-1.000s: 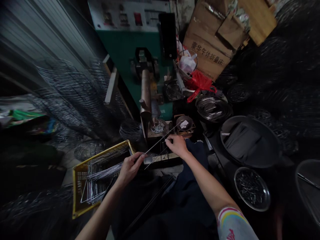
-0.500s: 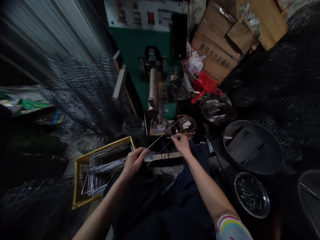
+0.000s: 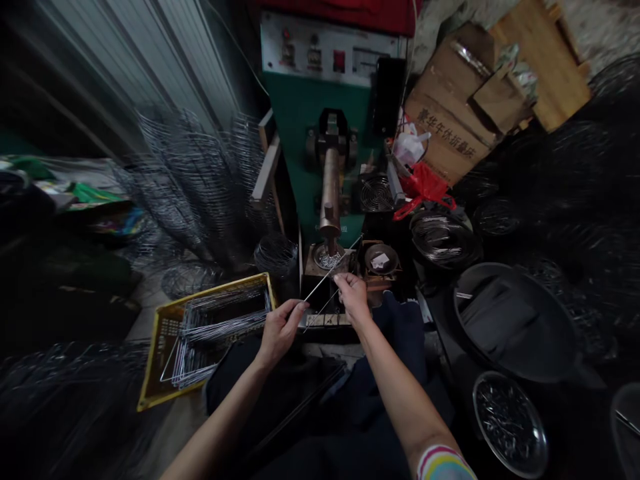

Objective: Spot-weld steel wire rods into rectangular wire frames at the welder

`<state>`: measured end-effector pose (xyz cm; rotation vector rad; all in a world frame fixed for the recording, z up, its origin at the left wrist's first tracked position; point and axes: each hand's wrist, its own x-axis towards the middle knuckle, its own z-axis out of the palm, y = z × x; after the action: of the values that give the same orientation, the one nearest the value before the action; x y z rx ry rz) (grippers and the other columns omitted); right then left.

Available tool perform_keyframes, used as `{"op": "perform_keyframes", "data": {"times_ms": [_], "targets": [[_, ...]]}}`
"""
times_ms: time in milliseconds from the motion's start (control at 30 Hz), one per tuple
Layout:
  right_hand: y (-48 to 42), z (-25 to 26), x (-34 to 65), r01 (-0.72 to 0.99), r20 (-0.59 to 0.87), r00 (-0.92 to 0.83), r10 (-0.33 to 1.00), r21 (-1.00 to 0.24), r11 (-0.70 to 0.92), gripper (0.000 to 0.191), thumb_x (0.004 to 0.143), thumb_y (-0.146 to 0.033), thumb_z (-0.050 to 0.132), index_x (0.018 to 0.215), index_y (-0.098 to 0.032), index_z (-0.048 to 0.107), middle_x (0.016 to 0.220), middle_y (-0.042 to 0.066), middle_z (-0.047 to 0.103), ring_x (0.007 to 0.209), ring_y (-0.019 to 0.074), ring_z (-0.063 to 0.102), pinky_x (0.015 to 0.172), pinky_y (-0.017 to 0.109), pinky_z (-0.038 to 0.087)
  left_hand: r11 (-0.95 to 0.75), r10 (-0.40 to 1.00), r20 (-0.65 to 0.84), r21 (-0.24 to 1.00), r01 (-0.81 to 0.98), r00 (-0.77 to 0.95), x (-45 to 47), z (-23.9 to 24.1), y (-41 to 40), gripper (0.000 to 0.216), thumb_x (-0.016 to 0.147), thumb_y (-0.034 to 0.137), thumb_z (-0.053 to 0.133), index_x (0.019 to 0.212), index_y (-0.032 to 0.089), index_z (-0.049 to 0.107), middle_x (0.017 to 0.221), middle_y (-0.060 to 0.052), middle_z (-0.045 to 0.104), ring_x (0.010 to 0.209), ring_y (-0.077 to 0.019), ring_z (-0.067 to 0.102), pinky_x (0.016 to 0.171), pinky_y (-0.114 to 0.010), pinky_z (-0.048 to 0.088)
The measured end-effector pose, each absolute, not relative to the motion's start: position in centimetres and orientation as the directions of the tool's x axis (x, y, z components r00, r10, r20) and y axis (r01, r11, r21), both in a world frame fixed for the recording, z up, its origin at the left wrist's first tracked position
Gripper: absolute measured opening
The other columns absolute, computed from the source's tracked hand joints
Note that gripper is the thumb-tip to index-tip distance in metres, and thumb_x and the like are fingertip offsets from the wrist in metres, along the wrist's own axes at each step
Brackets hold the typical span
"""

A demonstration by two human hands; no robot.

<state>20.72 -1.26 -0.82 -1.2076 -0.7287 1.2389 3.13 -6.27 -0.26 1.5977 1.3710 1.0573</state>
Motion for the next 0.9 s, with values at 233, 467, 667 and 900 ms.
{"op": "perform_keyframes", "data": {"times_ms": [233, 467, 667, 900], "targets": [[-0.6, -0.4, 20.5, -0.313, -0.159, 0.193, 0.968, -0.945, -0.092, 0.029, 0.064, -0.04, 0.075, 0.071, -0.017, 0.06, 0.046, -0.01, 0.037, 0.037, 0.0033, 0.027, 0.036, 0.017, 0.019, -0.153, 0.988, 0.138, 0.927, 0.341, 0.069, 2.6, 0.0, -6.1, 0.031, 0.092, 0.038, 0.049, 0.089, 0.015, 0.069, 0.073, -0.003, 0.069, 0.067, -0.0157, 0.06, 0.063, -0.023, 0.044], [-0.3, 0.2, 20.3, -0.308, -0.155, 0.175, 0.972, -0.946, -0.095, 0.029, 0.063, -0.04, 0.076, 0.069, -0.018, 0.058, 0.047, -0.011, 0.035, 0.038, 0.0032, 0.026, 0.036, 0.017, 0.018, -0.155, 0.988, 0.147, 0.93, 0.334, 0.048, 2.5, 0.5, -5.8, 0.031, 0.091, 0.039, 0.049, 0.088, 0.016, 0.07, 0.069, -0.002, 0.067, 0.062, -0.0144, 0.057, 0.059, -0.022, 0.042], [-0.2, 0.5, 20.3, -0.316, -0.15, 0.159, 0.976, -0.944, -0.094, 0.03, 0.063, -0.04, 0.077, 0.07, -0.017, 0.059, 0.047, -0.011, 0.035, 0.038, 0.0031, 0.025, 0.036, 0.017, 0.018, -0.178, 0.984, 0.171, 0.923, 0.341, 0.051, 2.5, 0.3, -5.5, 0.029, 0.092, 0.037, 0.049, 0.089, 0.016, 0.069, 0.075, -0.003, 0.071, 0.07, -0.0163, 0.063, 0.066, -0.023, 0.045], [0.0, 0.6, 20.4, -0.306, -0.147, 0.159, 0.976, -0.948, -0.093, 0.029, 0.063, -0.04, 0.076, 0.07, -0.018, 0.058, 0.047, -0.01, 0.035, 0.038, 0.0032, 0.025, 0.036, 0.017, 0.018, -0.176, 0.984, 0.172, 0.915, 0.363, 0.044, 2.6, 0.3, -5.3, 0.031, 0.092, 0.038, 0.048, 0.09, 0.016, 0.07, 0.074, -0.003, 0.07, 0.067, -0.0158, 0.062, 0.064, -0.023, 0.044]]}}
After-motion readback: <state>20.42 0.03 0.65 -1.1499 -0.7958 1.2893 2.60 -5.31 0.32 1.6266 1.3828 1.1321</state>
